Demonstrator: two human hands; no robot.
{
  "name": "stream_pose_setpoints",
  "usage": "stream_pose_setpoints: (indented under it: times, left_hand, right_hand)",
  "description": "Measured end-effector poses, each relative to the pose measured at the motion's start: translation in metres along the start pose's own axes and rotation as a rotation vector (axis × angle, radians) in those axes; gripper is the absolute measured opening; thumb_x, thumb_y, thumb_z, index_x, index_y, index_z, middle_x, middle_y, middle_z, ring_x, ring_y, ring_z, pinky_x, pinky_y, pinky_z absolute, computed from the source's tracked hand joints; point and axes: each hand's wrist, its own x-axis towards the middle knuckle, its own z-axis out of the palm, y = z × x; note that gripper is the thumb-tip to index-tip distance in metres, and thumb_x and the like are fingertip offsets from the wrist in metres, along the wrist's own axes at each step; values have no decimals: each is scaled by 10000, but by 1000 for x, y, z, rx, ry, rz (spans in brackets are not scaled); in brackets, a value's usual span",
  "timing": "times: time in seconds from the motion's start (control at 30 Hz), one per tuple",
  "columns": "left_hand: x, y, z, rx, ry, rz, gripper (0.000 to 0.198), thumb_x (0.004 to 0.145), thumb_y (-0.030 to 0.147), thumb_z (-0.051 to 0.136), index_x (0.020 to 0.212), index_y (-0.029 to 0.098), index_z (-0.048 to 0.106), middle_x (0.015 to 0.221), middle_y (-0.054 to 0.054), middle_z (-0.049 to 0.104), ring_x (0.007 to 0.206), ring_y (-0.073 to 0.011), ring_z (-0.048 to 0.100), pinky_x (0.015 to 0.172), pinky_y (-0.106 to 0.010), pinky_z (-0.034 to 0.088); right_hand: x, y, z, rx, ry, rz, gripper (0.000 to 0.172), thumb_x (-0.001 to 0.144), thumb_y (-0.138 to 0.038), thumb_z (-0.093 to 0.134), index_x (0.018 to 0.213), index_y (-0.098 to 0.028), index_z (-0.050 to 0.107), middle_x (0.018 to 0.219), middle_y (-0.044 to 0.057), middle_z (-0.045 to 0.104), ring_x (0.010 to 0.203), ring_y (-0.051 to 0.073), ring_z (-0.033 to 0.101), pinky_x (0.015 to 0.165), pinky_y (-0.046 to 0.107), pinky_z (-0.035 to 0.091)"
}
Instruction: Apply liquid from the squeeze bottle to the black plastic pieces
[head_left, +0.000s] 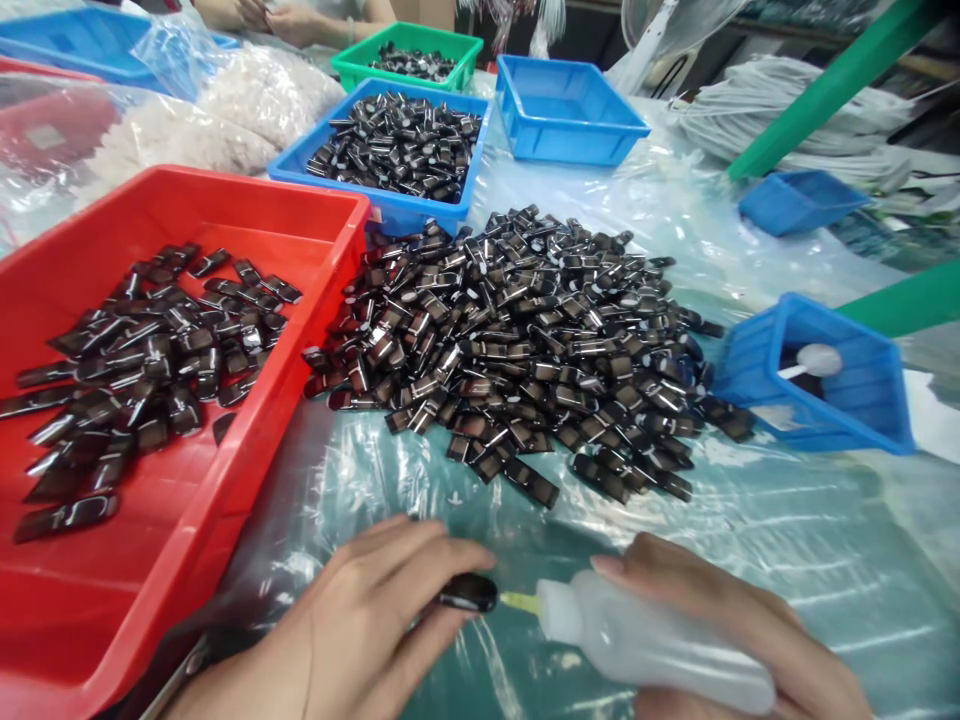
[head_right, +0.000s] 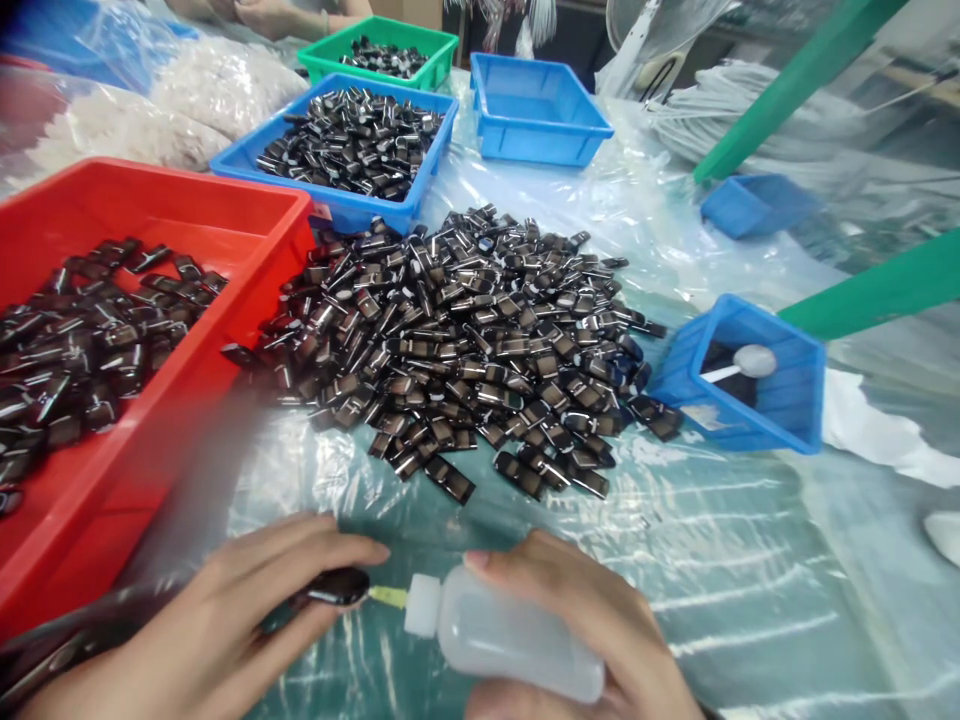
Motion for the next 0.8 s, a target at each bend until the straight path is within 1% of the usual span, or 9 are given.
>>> stream_pose_setpoints:
  times: [0.1,0.2,0.3,0.47,0.63,0.73,0.8]
  left_hand:
    - [-1,1,-3,85,-55,0,280,996,318,412,1259,266,493,1158,-32,666,1049,-200,659,820,-270,585]
    - [-3,1,-3,140,-51,-1,344,996,388,403,1326,292,420,1236,-27,627,1141,-201,616,899,-266,562]
    - [-3,-1,-2,140,-40,6,338,1011,398,349,1332,305,398,1208,-12,631,1149,-180,611,920,-241,547]
    - [-4,-2,0,151,-66,16,318,1008,382,374,1309,290,420,1171,-18,640,1142,-184,616,923,-248,544]
    - [-5,0,1,103,2,13,272,1013,403,353,1241,298,456,1103,2,654,1102,-165,625,922,-231,533]
    - [-3,0,-1,94,-22,37,237,1011,373,377,1206,274,468,1058,1,665,1065,-165,637,899,-229,542]
    - [-2,0,-2,103,-34,43,231,1010,362,385,1200,262,469,1056,-6,667,1078,-170,631,903,-236,541]
  right_hand:
    - [7,-4,0,86,-53,-18,404,819,-574,610,1206,-458,582,765,-4,688,648,232,693,437,285,544]
    - [12,-9,-1,181,-80,-5,403,850,-546,586,1245,-484,534,698,-15,643,614,222,661,431,285,504]
    - [13,-11,-5,186,-124,-8,430,858,-527,585,1279,-498,501,718,-10,645,620,229,658,452,300,516]
    - [10,-7,-6,145,-173,-4,474,849,-538,587,1307,-510,467,711,2,647,663,258,669,444,320,519]
    - [12,-6,-3,159,-166,6,461,859,-515,590,1304,-513,470,710,-4,657,643,248,666,442,319,524]
    - [11,-7,-5,150,-188,-27,458,886,-479,570,1324,-502,440,730,-8,672,656,234,672,458,304,534]
    - [10,-7,-7,131,-213,-45,471,907,-442,557,1351,-487,409,754,-7,681,671,225,676,478,297,544]
